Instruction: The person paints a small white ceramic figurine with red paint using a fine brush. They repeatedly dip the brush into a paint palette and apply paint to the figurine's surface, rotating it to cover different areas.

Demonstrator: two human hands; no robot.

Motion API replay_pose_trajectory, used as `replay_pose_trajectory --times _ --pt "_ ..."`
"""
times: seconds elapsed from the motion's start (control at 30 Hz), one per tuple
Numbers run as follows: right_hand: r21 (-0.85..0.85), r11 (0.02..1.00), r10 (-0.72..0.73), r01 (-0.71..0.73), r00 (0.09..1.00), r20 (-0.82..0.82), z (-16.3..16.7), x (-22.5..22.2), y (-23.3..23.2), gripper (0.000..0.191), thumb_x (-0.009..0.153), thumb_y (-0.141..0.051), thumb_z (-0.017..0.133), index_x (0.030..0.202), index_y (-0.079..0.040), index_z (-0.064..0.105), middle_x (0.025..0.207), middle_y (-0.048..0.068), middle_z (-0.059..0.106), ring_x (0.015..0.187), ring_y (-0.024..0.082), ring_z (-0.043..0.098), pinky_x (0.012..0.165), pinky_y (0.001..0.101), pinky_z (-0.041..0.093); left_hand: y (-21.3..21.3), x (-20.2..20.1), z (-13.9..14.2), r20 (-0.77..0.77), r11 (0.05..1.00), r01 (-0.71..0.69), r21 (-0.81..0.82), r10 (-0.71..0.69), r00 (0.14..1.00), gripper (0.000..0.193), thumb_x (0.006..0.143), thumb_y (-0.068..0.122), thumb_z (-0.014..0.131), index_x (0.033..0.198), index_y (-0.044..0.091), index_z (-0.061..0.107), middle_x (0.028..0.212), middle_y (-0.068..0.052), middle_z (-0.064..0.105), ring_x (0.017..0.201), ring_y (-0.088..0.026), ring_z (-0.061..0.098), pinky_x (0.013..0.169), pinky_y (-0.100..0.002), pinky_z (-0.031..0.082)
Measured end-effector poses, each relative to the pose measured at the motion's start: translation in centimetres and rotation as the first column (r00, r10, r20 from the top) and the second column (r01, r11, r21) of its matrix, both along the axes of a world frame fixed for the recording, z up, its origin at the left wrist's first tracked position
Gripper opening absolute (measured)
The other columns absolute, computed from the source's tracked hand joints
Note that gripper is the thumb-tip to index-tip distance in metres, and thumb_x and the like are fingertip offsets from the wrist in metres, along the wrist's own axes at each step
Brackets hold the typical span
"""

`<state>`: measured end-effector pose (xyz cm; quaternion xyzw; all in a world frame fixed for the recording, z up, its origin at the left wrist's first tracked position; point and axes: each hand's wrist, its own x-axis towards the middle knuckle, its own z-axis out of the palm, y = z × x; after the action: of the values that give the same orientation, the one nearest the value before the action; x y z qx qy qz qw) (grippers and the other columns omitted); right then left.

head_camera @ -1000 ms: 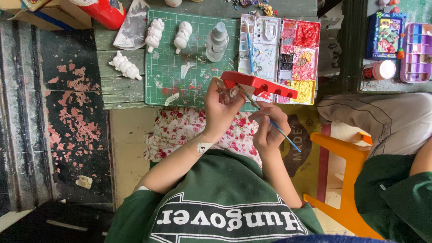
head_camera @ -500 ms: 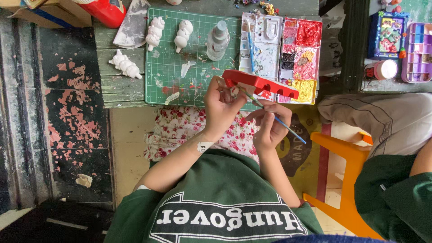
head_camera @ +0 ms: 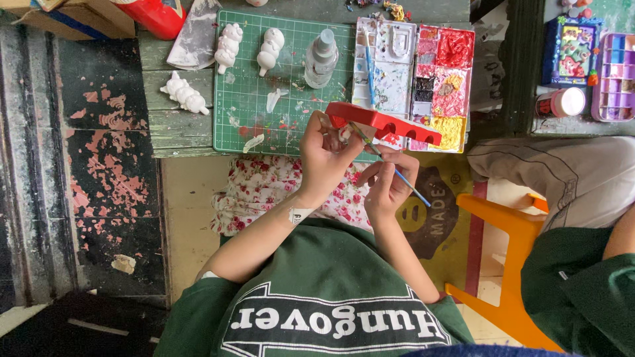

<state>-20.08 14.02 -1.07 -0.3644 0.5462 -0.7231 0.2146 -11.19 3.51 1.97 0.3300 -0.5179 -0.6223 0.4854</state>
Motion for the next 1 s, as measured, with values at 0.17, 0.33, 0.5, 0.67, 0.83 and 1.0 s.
replay_pose_trajectory --times 0.17,0.33,0.5,0.67,0.83,1.0 --pt "0.005 1.000 0.006 -0.006 0.998 0.060 0.6 0.4 -0.3 0.009 0.116 -0.015 0.042 0.120 -0.008 0.041 0.124 0.018 0.066 0.058 0.017 0.066 0.047 0.0237 0.038 0.0 -0.1 0.0 -0.006 1.000 -0.003 -0.011 0.003 1.000 0.033 0.090 -0.001 0.076 0.099 0.009 0.046 0.086 0.006 0.052 0.071 0.001 0.043 0.061 -0.018 0.037" --pt "-0.015 0.998 0.056 -0.054 0.980 0.190 1.6 0.2 -0.4 0.007 0.116 -0.014 0.042 0.119 -0.007 0.043 0.121 0.016 0.065 0.059 0.017 0.066 0.046 0.0232 0.040 -0.1 0.0 0.1 -0.015 0.999 0.020 0.026 -0.019 1.000 0.032 0.090 0.000 0.076 0.099 0.008 0.047 0.087 0.006 0.054 0.070 0.002 0.044 0.059 -0.018 0.037" --pt "-0.034 0.999 0.027 -0.022 0.987 0.158 1.7 -0.1 -0.5 0.009 0.118 -0.017 0.042 0.121 -0.008 0.044 0.119 0.016 0.067 0.061 0.016 0.065 0.049 0.0232 0.040 0.0 -0.2 0.2 0.048 1.000 -0.014 -0.023 0.015 0.999 0.035 0.092 0.002 0.079 0.098 0.009 0.045 0.085 0.006 0.058 0.069 0.002 0.046 0.059 -0.016 0.038" --pt "-0.015 1.000 0.027 -0.026 0.999 0.036 1.5 -0.3 -0.5 0.012 0.116 -0.019 0.046 0.121 -0.007 0.044 0.123 0.017 0.065 0.065 0.017 0.067 0.051 0.0231 0.039 0.0 -0.1 0.2 -0.003 1.000 0.004 -0.001 -0.004 1.000 0.033 0.092 0.002 0.078 0.098 0.009 0.046 0.087 0.005 0.056 0.072 0.001 0.046 0.062 -0.017 0.040" --pt "0.014 1.000 0.027 -0.026 0.994 -0.106 2.2 -0.3 -0.3 0.011 0.118 -0.016 0.045 0.121 -0.006 0.044 0.126 0.018 0.064 0.068 0.017 0.068 0.053 0.0233 0.039 0.0 0.0 0.2 0.030 1.000 -0.016 -0.011 0.017 0.999 0.036 0.090 0.003 0.079 0.097 0.009 0.044 0.085 0.006 0.052 0.070 0.001 0.044 0.060 -0.017 0.038" --pt "0.051 0.999 -0.014 0.015 1.000 -0.017 3.2 0.0 -0.1 0.010 0.115 -0.013 0.045 0.120 -0.005 0.045 0.121 0.018 0.066 0.065 0.016 0.069 0.050 0.0218 0.040 0.1 -0.2 0.2 0.018 0.999 -0.032 -0.005 0.032 0.999 0.039 0.089 0.003 0.081 0.097 0.009 0.043 0.084 0.006 0.049 0.068 0.001 0.043 0.057 -0.017 0.036"
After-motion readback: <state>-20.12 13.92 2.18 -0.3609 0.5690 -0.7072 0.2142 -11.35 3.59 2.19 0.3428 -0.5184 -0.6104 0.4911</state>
